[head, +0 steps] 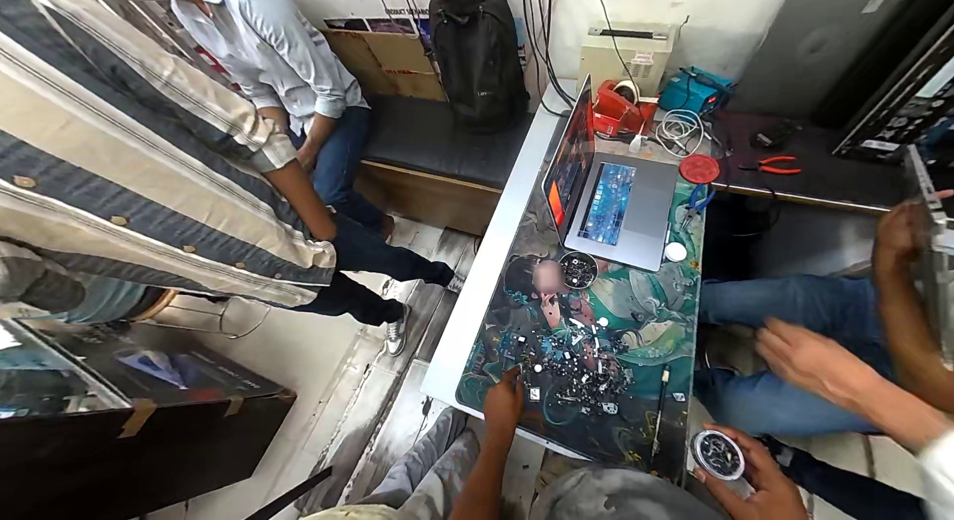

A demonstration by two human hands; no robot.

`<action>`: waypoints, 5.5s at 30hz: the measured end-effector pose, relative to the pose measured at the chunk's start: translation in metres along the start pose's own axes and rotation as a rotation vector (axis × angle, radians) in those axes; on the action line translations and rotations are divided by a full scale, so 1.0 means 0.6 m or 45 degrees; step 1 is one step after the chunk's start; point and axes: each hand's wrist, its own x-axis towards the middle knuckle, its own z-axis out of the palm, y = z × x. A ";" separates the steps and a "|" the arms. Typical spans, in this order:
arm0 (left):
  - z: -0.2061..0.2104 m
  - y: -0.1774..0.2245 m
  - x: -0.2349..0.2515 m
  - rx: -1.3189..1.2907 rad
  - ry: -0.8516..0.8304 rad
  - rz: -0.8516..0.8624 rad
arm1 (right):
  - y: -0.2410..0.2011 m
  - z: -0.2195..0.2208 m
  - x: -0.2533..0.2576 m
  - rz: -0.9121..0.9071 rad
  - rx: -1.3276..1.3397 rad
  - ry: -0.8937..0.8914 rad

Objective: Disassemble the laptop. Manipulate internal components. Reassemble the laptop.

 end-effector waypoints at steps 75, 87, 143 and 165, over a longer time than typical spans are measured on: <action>-0.020 0.101 0.043 -0.343 -0.185 0.105 | -0.019 -0.012 0.019 -0.060 -0.120 0.046; -0.025 0.112 0.025 -1.942 -0.414 -0.192 | -0.019 0.001 0.025 -0.080 -0.090 0.032; 0.006 0.112 0.044 0.153 -0.302 0.374 | 0.001 0.013 -0.013 -0.012 -0.017 0.135; 0.017 0.112 0.037 0.269 -0.143 0.367 | 0.005 0.022 -0.021 -0.005 -0.001 0.164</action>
